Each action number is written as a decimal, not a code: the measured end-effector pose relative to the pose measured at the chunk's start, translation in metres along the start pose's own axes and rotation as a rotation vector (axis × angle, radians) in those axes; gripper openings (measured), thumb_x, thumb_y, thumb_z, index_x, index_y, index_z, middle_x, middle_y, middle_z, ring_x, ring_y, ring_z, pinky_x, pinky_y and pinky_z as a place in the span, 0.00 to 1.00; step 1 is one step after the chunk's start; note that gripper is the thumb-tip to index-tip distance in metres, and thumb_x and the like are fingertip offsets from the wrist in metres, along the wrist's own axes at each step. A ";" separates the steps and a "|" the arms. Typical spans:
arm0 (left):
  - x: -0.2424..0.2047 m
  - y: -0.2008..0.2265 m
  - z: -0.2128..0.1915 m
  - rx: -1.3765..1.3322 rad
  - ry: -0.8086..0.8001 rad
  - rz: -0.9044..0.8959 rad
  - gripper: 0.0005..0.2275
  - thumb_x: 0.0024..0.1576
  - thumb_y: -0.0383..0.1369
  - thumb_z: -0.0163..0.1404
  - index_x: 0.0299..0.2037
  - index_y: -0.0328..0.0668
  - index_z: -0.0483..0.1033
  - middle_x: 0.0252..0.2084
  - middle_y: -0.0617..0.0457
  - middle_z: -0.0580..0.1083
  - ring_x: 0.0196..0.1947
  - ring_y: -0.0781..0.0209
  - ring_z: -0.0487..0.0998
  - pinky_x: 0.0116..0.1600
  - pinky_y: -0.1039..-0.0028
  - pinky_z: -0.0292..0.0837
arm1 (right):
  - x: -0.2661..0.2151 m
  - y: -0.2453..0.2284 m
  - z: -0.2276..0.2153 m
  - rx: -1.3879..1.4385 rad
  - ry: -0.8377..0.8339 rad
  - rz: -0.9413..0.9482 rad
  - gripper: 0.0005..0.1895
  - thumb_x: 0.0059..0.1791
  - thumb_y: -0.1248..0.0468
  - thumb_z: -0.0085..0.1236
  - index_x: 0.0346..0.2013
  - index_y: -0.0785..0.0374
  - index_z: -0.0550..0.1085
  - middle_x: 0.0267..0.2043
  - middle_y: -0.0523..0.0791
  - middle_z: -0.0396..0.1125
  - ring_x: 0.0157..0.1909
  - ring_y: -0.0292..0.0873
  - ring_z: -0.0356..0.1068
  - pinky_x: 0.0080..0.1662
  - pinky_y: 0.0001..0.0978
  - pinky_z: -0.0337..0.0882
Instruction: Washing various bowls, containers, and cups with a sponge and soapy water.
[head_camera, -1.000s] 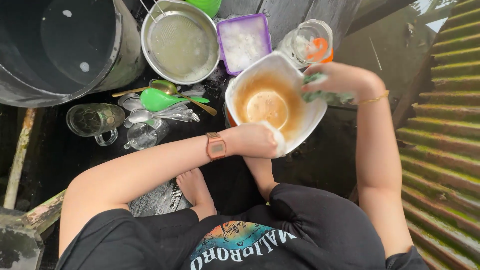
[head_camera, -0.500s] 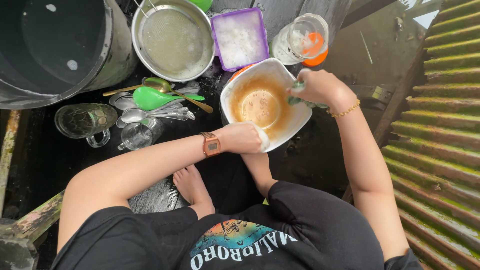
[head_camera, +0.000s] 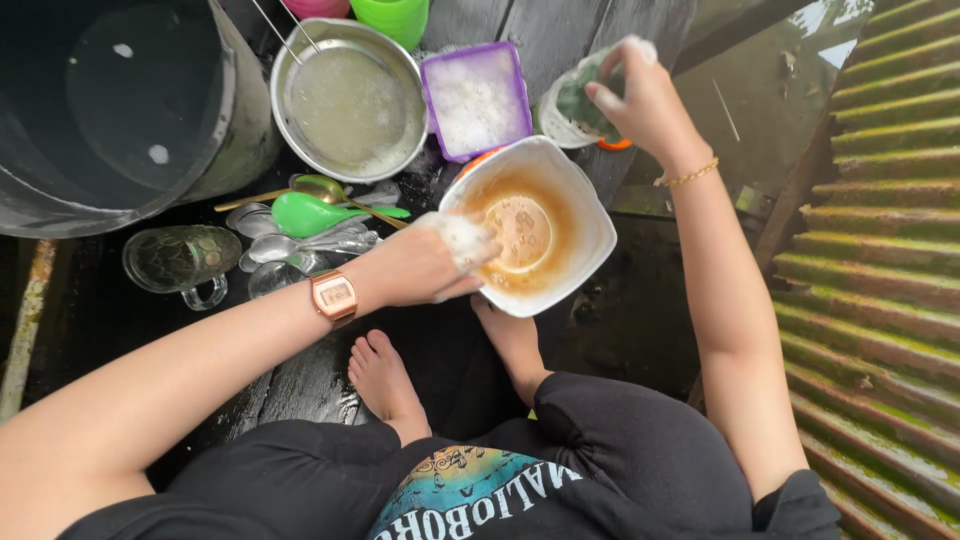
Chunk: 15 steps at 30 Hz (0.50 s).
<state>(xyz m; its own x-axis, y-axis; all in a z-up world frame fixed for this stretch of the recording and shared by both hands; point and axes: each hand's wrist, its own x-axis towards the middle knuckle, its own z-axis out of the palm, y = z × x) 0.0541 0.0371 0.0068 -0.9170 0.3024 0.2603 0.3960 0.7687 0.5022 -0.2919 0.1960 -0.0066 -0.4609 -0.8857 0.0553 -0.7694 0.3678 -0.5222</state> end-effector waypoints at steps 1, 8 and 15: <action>-0.002 -0.002 -0.002 0.021 0.069 -0.062 0.23 0.57 0.42 0.54 0.58 0.37 0.71 0.54 0.37 0.74 0.60 0.41 0.73 0.63 0.57 0.65 | 0.002 0.001 0.004 -0.039 -0.003 -0.053 0.16 0.55 0.61 0.66 0.47 0.66 0.67 0.46 0.57 0.66 0.49 0.61 0.69 0.51 0.48 0.70; -0.008 -0.046 0.007 0.066 0.180 -0.260 0.25 0.58 0.38 0.54 0.63 0.34 0.67 0.62 0.37 0.70 0.64 0.39 0.68 0.66 0.52 0.62 | 0.013 -0.038 -0.002 -0.197 0.091 -0.068 0.07 0.55 0.64 0.62 0.42 0.63 0.74 0.47 0.52 0.70 0.51 0.60 0.69 0.52 0.49 0.70; -0.024 -0.079 0.026 0.038 0.128 -0.546 0.26 0.58 0.35 0.54 0.65 0.32 0.64 0.66 0.32 0.65 0.65 0.35 0.65 0.67 0.51 0.61 | 0.060 -0.037 0.063 -0.218 -0.022 -0.236 0.17 0.52 0.60 0.63 0.50 0.69 0.73 0.47 0.56 0.70 0.51 0.61 0.70 0.49 0.51 0.72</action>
<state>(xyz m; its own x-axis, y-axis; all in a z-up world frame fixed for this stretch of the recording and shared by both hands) 0.0439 -0.0163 -0.0604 -0.9744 -0.2136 0.0697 -0.1384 0.8149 0.5629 -0.2633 0.1116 -0.0375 -0.2505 -0.9589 0.1332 -0.9318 0.2015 -0.3021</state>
